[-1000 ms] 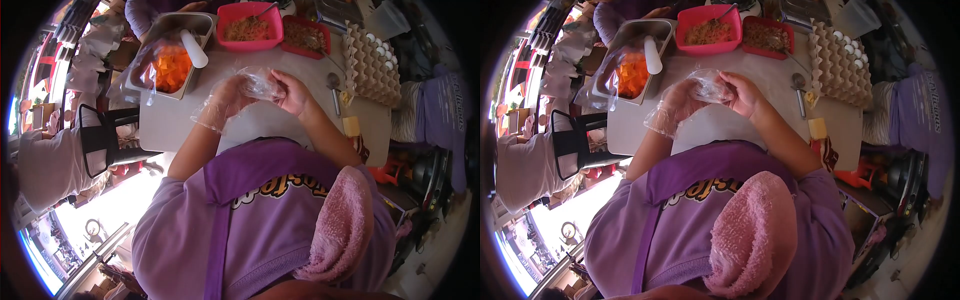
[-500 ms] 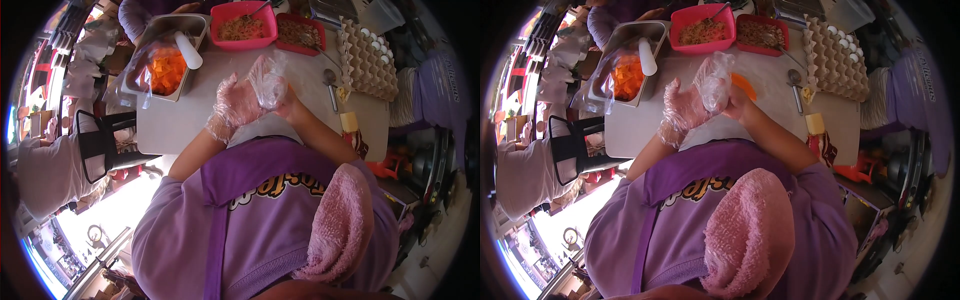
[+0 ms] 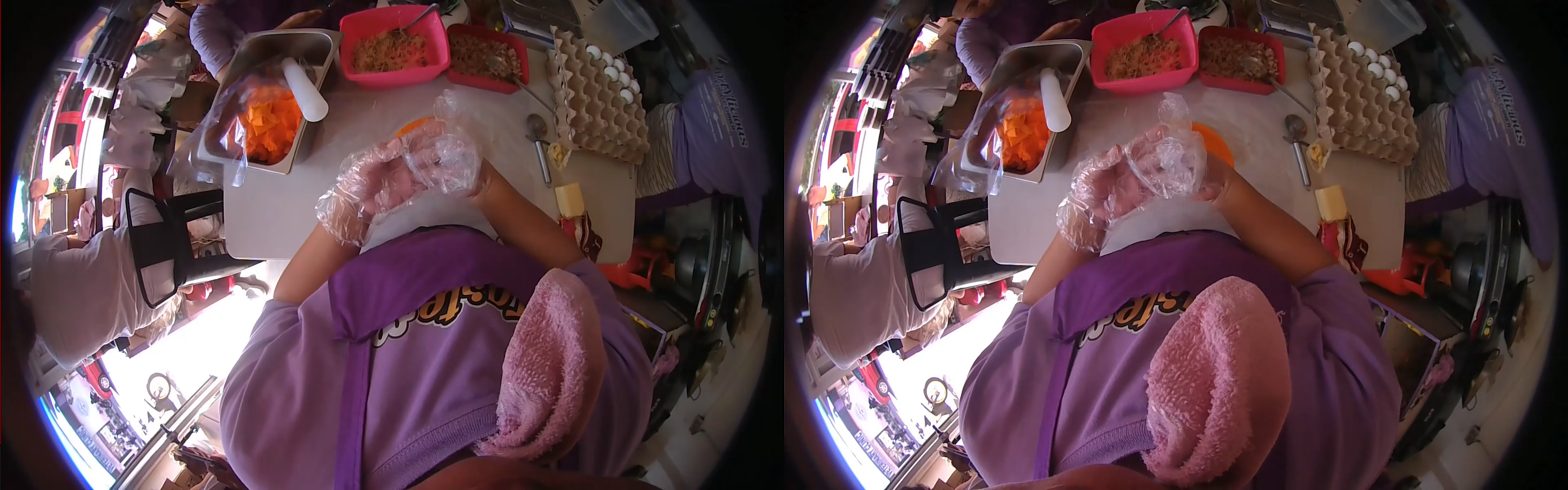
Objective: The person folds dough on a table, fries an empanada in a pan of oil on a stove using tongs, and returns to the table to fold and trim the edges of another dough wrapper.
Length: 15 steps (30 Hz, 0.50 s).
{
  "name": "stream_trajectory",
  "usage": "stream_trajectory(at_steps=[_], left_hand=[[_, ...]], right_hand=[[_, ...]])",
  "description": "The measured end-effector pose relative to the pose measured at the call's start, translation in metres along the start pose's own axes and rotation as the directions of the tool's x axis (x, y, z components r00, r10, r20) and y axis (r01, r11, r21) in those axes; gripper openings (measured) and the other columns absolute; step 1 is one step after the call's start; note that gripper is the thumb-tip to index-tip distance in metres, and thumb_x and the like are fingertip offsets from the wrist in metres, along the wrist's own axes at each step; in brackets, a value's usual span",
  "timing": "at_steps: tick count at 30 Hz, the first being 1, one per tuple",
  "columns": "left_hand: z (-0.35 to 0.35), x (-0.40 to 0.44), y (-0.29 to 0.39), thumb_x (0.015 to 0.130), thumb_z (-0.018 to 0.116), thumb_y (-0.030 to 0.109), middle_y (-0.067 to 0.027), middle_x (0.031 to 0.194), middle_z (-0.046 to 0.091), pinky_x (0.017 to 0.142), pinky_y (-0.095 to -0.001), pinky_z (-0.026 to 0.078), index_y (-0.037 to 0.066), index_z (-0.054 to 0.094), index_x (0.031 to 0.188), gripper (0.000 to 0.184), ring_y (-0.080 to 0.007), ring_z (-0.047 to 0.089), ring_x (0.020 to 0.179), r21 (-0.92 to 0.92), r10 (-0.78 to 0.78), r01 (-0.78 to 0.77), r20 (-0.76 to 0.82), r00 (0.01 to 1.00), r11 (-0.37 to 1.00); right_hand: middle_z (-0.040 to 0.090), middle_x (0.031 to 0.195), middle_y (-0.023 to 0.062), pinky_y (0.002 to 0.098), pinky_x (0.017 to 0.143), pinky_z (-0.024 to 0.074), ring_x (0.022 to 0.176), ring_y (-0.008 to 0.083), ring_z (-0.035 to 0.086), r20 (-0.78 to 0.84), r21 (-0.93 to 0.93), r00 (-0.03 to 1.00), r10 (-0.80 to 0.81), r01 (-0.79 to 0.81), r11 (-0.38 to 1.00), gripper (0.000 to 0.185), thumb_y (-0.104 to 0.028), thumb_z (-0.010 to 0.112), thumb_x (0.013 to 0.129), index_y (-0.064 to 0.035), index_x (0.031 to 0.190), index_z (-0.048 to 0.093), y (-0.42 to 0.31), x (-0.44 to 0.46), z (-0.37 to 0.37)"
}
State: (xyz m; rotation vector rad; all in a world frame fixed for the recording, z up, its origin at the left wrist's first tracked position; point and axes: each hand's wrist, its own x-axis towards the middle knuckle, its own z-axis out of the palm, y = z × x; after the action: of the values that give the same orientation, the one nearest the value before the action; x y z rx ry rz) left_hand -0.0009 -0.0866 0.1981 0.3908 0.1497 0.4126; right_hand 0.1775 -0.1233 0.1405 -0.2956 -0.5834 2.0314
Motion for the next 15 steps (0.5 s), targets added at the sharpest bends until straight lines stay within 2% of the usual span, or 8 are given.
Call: stream_trajectory(at_steps=[2, 3, 5, 6, 8, 12, 14, 15], left_hand=[[-0.011, -0.003, 0.000, 0.084, 0.062, 0.034, -0.0186, 0.130, 0.047, 0.099, -0.0406, 0.040, 0.000, 0.031, 0.137, 0.070, -0.0278, 0.049, 0.117, 0.057, -0.042, 0.047, -0.093, 0.995, 0.997], [-0.014, -0.003, -0.002, 0.084, 0.062, 0.034, -0.0186, 0.130, 0.047, 0.099, -0.0406, 0.040, 0.000, 0.031, 0.137, 0.070, -0.0278, 0.049, 0.117, 0.057, -0.042, 0.048, -0.094, 0.995, 0.997], [-0.014, 0.002, -0.007, 0.087, 0.060, 0.030, -0.0139, 0.127, 0.050, 0.098, -0.0394, 0.042, 0.001, 0.038, 0.133, 0.059, -0.0230, 0.052, 0.115, 0.045, -0.024, 0.032, -0.173, 0.985, 0.998], [-0.016, 0.003, -0.008, 0.087, 0.060, 0.030, -0.0139, 0.127, 0.050, 0.098, -0.0394, 0.042, 0.001, 0.038, 0.133, 0.059, -0.0230, 0.052, 0.115, 0.046, -0.024, 0.033, -0.173, 0.985, 0.998], [-0.020, 0.006, -0.009, 0.087, 0.060, 0.029, -0.0117, 0.126, 0.051, 0.097, -0.0384, 0.042, 0.003, 0.038, 0.133, 0.058, -0.0221, 0.052, 0.113, 0.030, 0.047, -0.041, -0.227, 0.973, 0.999], [-0.030, 0.008, -0.013, 0.088, 0.059, 0.031, -0.0099, 0.122, 0.053, 0.096, -0.0365, 0.043, 0.006, 0.042, 0.131, 0.053, -0.0212, 0.054, 0.109, 0.128, 0.061, -0.036, -0.192, 0.980, 0.991], [-0.027, 0.015, -0.023, 0.088, 0.059, 0.033, -0.0058, 0.117, 0.054, 0.096, -0.0367, 0.042, 0.009, 0.045, 0.126, 0.047, -0.0194, 0.053, 0.108, 0.084, 0.022, 0.004, -0.306, 0.952, 0.996], [-0.028, 0.018, -0.025, 0.088, 0.059, 0.033, -0.0058, 0.117, 0.054, 0.096, -0.0367, 0.042, 0.009, 0.045, 0.126, 0.047, -0.0194, 0.053, 0.108, 0.086, 0.024, 0.003, -0.306, 0.952, 0.996]], right_hand=[[0.056, 0.118, 0.0149, 0.0383, 0.091, 0.0485, 0.109, 0.0257, 0.056, 0.279, -0.194, 0.902, -0.330, 0.390, 0.900, 0.084, -0.035, 0.072, 0.077, -0.0034, 0.139, 0.025, -0.005, 0.002, 0.019], [0.056, 0.118, 0.0149, 0.0383, 0.091, 0.0485, 0.109, 0.0257, 0.056, 0.278, -0.193, 0.902, -0.331, 0.390, 0.900, 0.084, -0.035, 0.072, 0.077, -0.0034, 0.139, 0.025, -0.006, 0.002, 0.017], [0.053, 0.122, 0.0161, 0.0406, 0.094, 0.0457, 0.113, 0.0281, 0.053, 0.181, 0.084, 0.961, -0.209, 0.197, 0.977, 0.102, -0.046, 0.074, 0.070, -0.0035, 0.142, 0.014, -0.011, 0.002, 0.010], [0.053, 0.122, 0.0161, 0.0406, 0.094, 0.0457, 0.113, 0.0281, 0.053, 0.181, 0.084, 0.961, -0.210, 0.197, 0.977, 0.102, -0.046, 0.074, 0.070, -0.0035, 0.142, 0.014, -0.014, 0.001, 0.007], [0.051, 0.125, 0.0165, 0.0419, 0.094, 0.0450, 0.114, 0.0282, 0.052, 0.143, -0.061, 0.980, -0.141, 0.151, 0.987, 0.101, -0.052, 0.071, 0.069, -0.0030, 0.141, 0.020, -0.017, 0.000, 0.004], [0.051, 0.126, 0.0162, 0.0434, 0.095, 0.0438, 0.113, 0.0280, 0.053, 0.007, -0.088, 0.991, -0.136, 0.136, 0.987, 0.092, -0.053, 0.065, 0.074, -0.0021, 0.139, 0.025, -0.018, -0.001, 0.015], [0.048, 0.128, 0.0162, 0.0460, 0.095, 0.0433, 0.115, 0.0294, 0.050, -0.071, -0.100, 0.976, -0.204, 0.196, 0.975, 0.081, -0.053, 0.059, 0.080, -0.0013, 0.137, 0.031, -0.013, -0.002, 0.033], [0.048, 0.128, 0.0162, 0.0460, 0.095, 0.0433, 0.115, 0.0294, 0.050, -0.069, -0.101, 0.976, -0.204, 0.197, 0.975, 0.081, -0.053, 0.059, 0.080, -0.0013, 0.137, 0.031, -0.013, 0.002, 0.032]])
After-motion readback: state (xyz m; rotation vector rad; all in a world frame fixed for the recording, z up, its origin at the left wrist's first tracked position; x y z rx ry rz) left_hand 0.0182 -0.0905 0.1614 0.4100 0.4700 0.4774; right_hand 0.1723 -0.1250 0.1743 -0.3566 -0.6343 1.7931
